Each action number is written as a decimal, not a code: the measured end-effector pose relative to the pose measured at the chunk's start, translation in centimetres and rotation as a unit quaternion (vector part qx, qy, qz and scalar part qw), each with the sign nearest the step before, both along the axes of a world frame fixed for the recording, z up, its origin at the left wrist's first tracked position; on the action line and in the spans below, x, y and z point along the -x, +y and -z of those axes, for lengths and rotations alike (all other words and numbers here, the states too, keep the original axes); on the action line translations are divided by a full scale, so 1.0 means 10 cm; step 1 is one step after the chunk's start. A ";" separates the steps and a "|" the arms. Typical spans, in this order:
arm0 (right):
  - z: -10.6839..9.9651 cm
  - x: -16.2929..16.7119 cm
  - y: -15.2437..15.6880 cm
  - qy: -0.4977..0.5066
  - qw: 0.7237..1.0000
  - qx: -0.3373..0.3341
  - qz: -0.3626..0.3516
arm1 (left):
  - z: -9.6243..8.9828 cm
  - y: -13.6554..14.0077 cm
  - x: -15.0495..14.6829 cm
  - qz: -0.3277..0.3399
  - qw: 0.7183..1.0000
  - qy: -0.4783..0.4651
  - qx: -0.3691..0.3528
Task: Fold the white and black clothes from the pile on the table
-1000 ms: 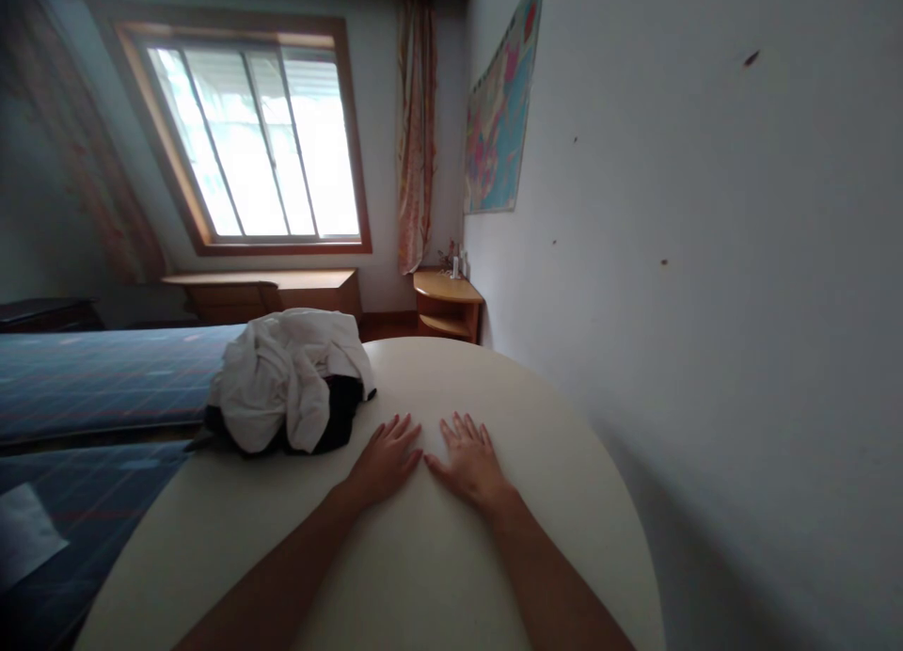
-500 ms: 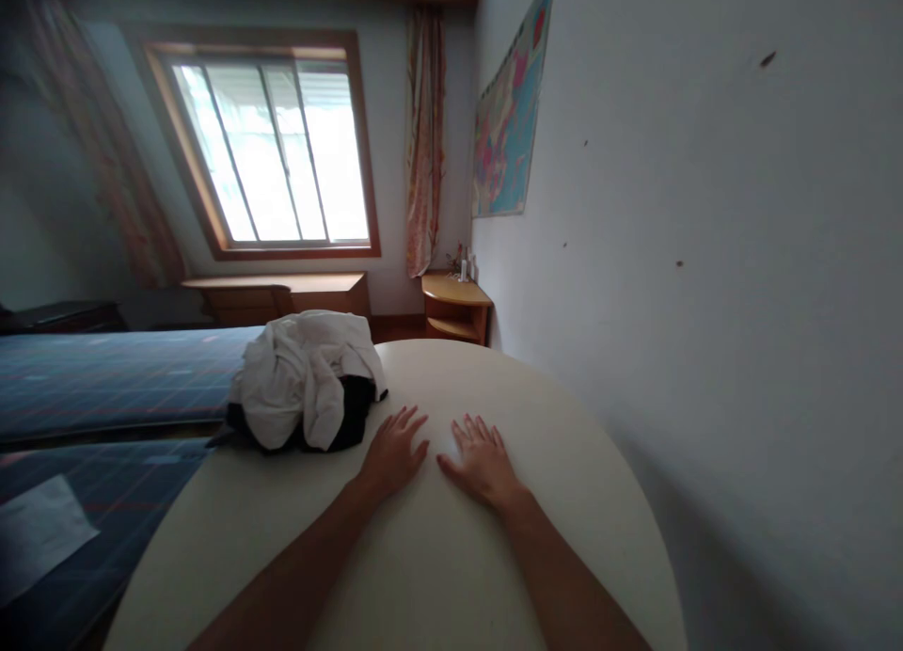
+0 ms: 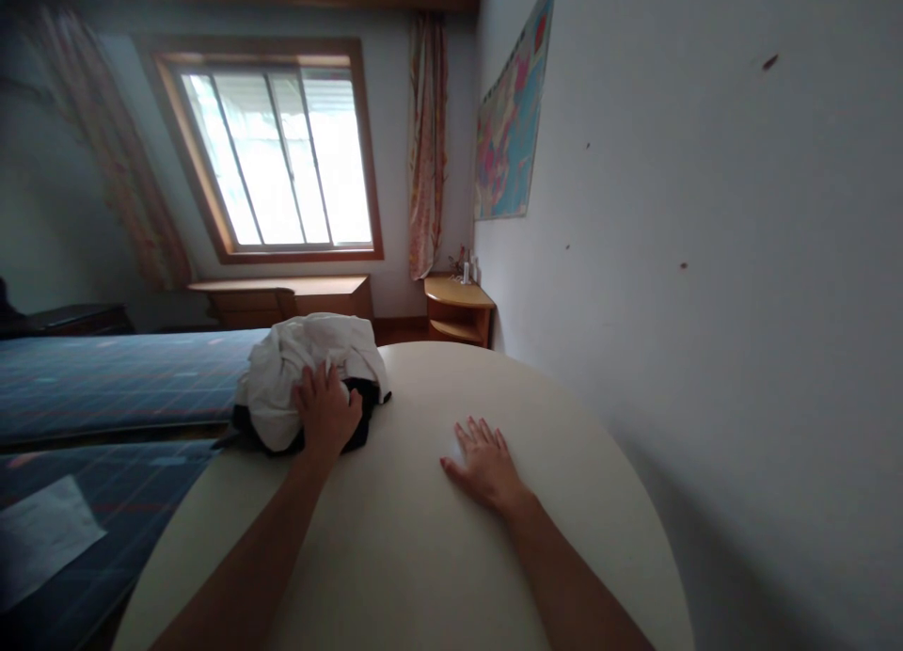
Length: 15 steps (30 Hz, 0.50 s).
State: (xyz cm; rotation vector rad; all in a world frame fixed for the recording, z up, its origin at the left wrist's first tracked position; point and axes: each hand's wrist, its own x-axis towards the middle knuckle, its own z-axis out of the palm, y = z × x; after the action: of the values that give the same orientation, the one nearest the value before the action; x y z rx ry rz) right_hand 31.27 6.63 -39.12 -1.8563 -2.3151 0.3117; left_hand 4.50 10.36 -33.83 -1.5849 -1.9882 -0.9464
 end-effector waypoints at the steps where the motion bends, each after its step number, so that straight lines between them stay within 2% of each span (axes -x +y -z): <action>1: 0.00 0.00 0.00 0.000 1.000 0.000 0.000 | -0.01 0.00 -0.02 0.005 1.000 -0.004 -0.010; 5: 0.02 -0.01 0.01 0.002 1.000 -0.005 -0.002 | -0.11 -0.04 -0.15 0.074 0.995 -0.022 -0.061; 10: 0.09 -0.05 0.05 0.032 0.999 -0.021 -0.009 | -0.20 -0.14 -0.38 0.226 0.968 -0.038 -0.097; 12: 0.10 -0.07 0.06 0.073 0.996 -0.045 -0.017 | -0.21 -0.21 -0.48 0.292 0.952 -0.041 -0.077; 15: 0.05 -0.09 0.05 0.165 0.977 -0.122 -0.059 | -0.19 -0.32 -0.62 0.353 0.935 -0.040 -0.005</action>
State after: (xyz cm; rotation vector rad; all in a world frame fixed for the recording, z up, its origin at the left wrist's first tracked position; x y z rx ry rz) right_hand 32.13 7.08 -39.63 -1.4340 -2.1301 0.3064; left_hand 10.67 7.20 -31.90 -2.3464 -1.4421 -1.2766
